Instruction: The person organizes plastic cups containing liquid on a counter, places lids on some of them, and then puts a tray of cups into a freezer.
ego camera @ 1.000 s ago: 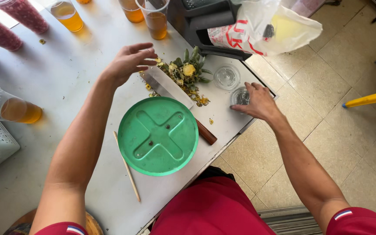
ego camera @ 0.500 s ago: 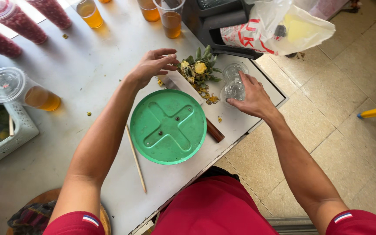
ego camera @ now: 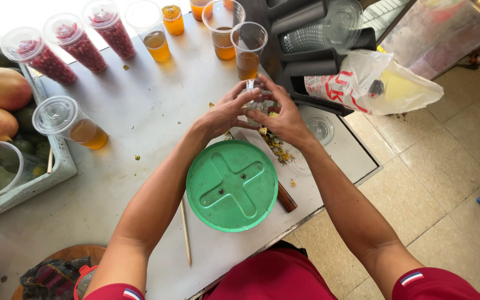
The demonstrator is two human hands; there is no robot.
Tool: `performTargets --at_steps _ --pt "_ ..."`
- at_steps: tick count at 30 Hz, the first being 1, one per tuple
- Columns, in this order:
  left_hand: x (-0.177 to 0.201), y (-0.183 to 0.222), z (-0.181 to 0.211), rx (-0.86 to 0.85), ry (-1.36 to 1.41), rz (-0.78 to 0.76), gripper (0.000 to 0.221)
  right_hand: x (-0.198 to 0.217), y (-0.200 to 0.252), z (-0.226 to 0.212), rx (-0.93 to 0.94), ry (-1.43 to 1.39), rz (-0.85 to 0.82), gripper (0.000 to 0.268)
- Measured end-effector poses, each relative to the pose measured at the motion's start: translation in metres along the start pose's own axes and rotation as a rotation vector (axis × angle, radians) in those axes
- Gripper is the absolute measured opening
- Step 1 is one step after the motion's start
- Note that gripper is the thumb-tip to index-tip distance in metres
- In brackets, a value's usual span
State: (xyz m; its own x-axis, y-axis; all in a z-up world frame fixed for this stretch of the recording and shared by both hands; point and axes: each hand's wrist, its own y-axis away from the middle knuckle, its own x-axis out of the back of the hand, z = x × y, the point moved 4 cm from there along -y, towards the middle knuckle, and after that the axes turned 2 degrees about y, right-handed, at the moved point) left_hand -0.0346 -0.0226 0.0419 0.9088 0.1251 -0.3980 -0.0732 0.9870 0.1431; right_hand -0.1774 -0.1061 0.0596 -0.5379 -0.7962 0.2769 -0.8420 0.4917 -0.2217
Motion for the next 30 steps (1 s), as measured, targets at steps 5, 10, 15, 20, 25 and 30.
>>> performTargets --at_steps 5,10,15,20,25,30 --pt "0.029 0.012 0.015 -0.113 0.143 0.072 0.074 -0.007 -0.022 0.019 -0.033 -0.205 0.177 0.064" --pt "0.03 0.033 0.024 -0.103 0.436 -0.022 0.068 -0.007 -0.036 0.026 -0.024 -0.243 0.256 0.027" --pt "0.046 0.036 0.02 -0.148 0.489 -0.001 0.065 -0.002 -0.04 0.026 -0.058 -0.134 0.335 0.019" --pt "0.092 0.035 0.0 -0.211 0.101 0.344 0.05 0.019 -0.029 0.052 -0.186 0.125 0.152 0.022" --pt "0.111 0.029 -0.002 -0.339 -0.022 0.542 0.038 0.01 -0.027 0.067 -0.245 0.379 0.112 0.031" --pt "0.125 -0.013 -0.022 -0.325 0.088 0.624 0.04 -0.025 -0.054 0.035 0.015 0.08 0.036 0.055"
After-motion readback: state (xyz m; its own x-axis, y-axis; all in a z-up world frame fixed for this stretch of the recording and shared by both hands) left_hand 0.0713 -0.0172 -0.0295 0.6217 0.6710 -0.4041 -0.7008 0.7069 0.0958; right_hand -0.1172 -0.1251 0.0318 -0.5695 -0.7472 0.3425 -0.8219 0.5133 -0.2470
